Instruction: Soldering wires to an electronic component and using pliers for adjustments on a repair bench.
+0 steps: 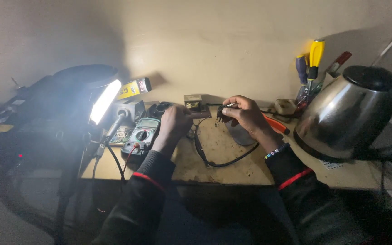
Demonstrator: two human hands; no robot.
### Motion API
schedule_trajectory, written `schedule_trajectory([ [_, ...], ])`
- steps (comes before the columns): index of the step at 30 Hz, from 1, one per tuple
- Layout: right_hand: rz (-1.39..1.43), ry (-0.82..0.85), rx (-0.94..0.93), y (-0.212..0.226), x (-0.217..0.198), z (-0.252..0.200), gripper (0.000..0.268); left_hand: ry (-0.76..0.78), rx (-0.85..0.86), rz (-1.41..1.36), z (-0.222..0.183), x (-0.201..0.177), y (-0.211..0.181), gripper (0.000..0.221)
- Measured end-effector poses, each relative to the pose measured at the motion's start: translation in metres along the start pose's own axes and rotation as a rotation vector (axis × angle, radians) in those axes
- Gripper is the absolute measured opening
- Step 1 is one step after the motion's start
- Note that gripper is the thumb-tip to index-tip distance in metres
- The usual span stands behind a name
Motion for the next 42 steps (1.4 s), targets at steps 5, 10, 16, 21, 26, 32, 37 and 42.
schedule_trajectory([
  [5,0.002,0.018,0.058,-0.016,-0.001,0.003,0.034,0.101,0.015,-0.072,-0.041,-0.022,-0.034,0.042],
  [10,0.070,0.007,0.117,-0.031,0.004,0.006,0.037,0.157,0.123,-0.036,-0.037,-0.014,-0.034,0.044],
  [16,-0.158,0.073,0.225,-0.058,-0.012,0.014,0.026,0.195,0.049,-0.151,-0.042,-0.017,-0.041,0.032],
  [21,-0.259,0.094,0.223,-0.025,-0.004,-0.002,0.021,0.180,0.017,-0.263,-0.037,-0.019,-0.040,0.033],
  [26,-0.551,0.180,0.171,-0.022,-0.003,-0.003,0.027,0.277,0.093,-0.365,-0.058,-0.025,-0.051,0.034],
  [32,-0.601,0.174,0.114,-0.035,-0.003,0.006,0.034,0.298,0.124,-0.267,-0.059,-0.021,-0.053,0.033],
  [37,-0.550,0.201,0.031,-0.030,0.000,0.006,0.034,0.300,0.183,-0.283,-0.069,-0.027,-0.060,0.031],
  [42,-0.553,0.203,0.052,-0.039,-0.008,0.012,0.028,0.328,0.208,-0.430,-0.076,-0.029,-0.066,0.030],
])
Point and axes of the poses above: each hand's wrist, its own z-axis towards the middle knuckle, its own x-axis out of the palm, y = z × x, the point moved 7 cm from there along z, towards the middle knuckle, and after that the axes turned 15 degrees about -x, right-handed, at the moved point
